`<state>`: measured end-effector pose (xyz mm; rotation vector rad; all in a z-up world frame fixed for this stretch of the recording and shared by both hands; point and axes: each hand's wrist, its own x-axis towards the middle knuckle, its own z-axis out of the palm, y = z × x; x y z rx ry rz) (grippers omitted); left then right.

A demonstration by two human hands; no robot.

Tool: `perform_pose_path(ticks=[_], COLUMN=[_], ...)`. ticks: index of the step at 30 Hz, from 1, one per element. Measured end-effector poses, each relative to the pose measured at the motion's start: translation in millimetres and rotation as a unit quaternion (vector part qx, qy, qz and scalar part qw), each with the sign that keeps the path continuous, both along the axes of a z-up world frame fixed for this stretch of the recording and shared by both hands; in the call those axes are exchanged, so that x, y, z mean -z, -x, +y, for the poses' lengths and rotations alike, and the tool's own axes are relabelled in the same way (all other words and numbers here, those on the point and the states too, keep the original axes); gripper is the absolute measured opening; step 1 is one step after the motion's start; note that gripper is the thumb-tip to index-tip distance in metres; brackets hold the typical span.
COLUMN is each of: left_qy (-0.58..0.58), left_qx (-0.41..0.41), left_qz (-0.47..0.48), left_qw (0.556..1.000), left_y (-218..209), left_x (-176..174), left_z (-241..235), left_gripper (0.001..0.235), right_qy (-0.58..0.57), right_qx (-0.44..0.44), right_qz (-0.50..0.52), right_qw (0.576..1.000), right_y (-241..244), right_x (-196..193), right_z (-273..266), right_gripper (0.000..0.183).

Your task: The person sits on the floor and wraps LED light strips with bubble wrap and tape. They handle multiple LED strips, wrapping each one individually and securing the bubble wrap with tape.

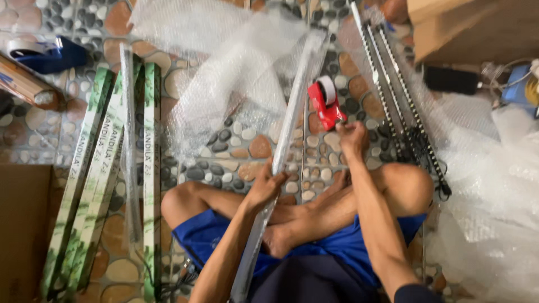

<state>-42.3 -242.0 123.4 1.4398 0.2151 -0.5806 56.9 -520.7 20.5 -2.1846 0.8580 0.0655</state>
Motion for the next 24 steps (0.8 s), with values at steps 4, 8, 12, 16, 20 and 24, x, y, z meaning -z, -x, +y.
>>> perform_pose_path(ticks=[4, 8, 12, 16, 20, 24], left_qy=[-0.044, -0.091, -0.094, -0.164, -0.147, 0.061], left_qx=[-0.002, 0.0, -0.003, 0.011, 0.013, -0.011], left_qz=[-0.043, -0.055, -0.064, -0.088, -0.121, 0.001], left_qw=[0.998, 0.994, 0.994, 0.982, 0.982, 0.998], left_y=[-6, -4, -7, -11, -10, -9], left_x=[-7, 20, 26, 27, -5, -36], left_z=[-7, -6, -2, -7, -13, 4], left_gripper=[0.059, 0.032, 0.03, 0.034, 0.042, 0.081], right_qy=[0.168, 0.179, 0.209, -0.175, -0.274, -0.323], right_qx=[-0.052, -0.018, -0.063, -0.122, -0.198, -0.253], right_qz=[0.017, 0.031, 0.126, -0.054, -0.157, -0.203], right_qw=[0.984, 0.983, 0.968, 0.976, 0.928, 0.889], right_y=[-22, -12, 4, 33, 13, 5], right_x=[-14, -4, -11, -72, -67, -58], right_z=[-7, -10, 1, 53, 88, 97], right_gripper=[0.033, 0.029, 0.018, 0.025, 0.036, 0.062])
